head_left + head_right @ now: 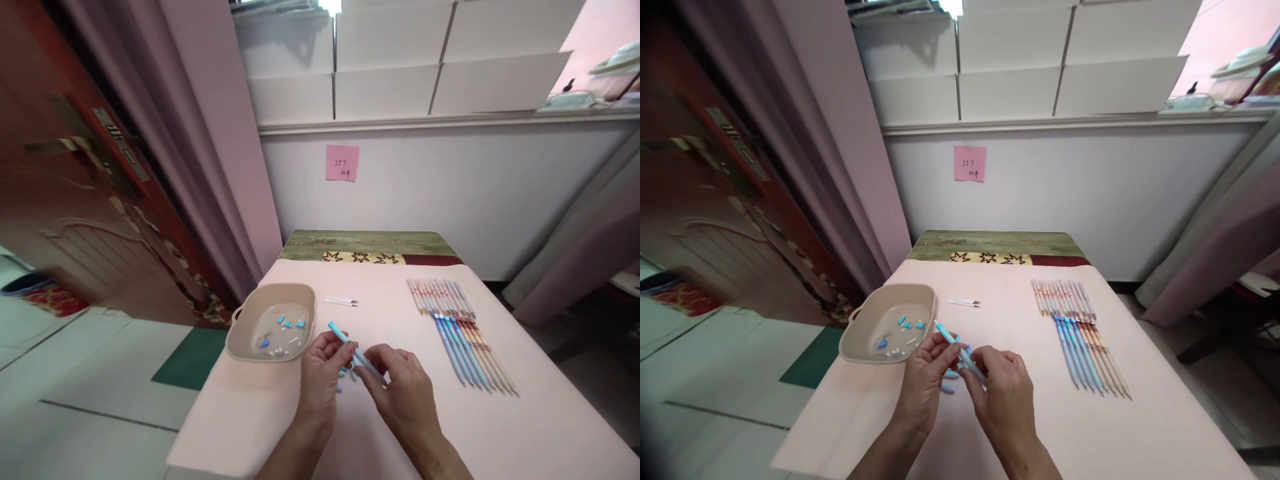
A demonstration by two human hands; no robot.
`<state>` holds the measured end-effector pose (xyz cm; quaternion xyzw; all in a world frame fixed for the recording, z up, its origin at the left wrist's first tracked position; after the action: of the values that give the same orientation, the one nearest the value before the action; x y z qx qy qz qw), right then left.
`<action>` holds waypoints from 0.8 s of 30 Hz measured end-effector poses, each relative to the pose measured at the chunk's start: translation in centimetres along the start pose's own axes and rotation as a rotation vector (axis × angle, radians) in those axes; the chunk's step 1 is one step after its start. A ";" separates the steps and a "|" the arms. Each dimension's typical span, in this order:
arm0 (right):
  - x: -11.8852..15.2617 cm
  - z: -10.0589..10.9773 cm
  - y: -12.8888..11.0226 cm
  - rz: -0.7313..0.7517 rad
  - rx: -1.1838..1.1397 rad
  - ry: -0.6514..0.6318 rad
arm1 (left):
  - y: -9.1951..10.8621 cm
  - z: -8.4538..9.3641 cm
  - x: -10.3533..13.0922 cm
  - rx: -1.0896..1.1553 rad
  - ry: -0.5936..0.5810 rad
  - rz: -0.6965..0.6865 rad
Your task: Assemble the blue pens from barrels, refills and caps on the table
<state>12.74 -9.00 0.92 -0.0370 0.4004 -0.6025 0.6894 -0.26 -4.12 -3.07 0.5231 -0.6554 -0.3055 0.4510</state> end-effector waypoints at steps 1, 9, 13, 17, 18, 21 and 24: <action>0.1 0.0 0.0 0.004 0.001 0.009 | -0.1 0.0 0.0 -0.005 0.006 0.006; 0.7 -2.2 1.8 -0.190 -0.288 -0.248 | -0.4 0.0 0.1 -0.063 0.008 0.004; 0.3 -2.2 2.1 -0.192 -0.224 -0.176 | -0.7 -0.3 0.0 -0.131 0.013 -0.046; -0.7 -4.1 2.4 -0.300 -0.575 -0.288 | 1.7 0.2 -1.6 -0.261 -0.083 -0.127; -1.0 -4.9 2.5 -0.356 -0.739 -0.326 | 3.1 1.1 -2.3 -0.326 -0.073 -0.168; -2.0 -7.5 3.9 -0.567 -1.165 -0.372 | 8.9 6.4 -4.7 -0.654 0.126 -0.371; -2.9 -10.0 5.7 -0.664 -1.353 -0.362 | 12.5 11.3 -7.0 -1.267 0.293 -0.419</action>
<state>11.49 -0.66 -7.39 -0.6660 0.5302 -0.3866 0.3548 -15.36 5.14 1.37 0.3102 -0.1671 -0.6370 0.6856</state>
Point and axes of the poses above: each hand's wrist, its own x-axis away from the middle knuckle, its own z-axis out of the back of the hand, y = z × x, the point moved 7 cm from there along -x, towards the middle knuckle, and after that the axes turned 3 degrees about z, right-handed, at the moved point
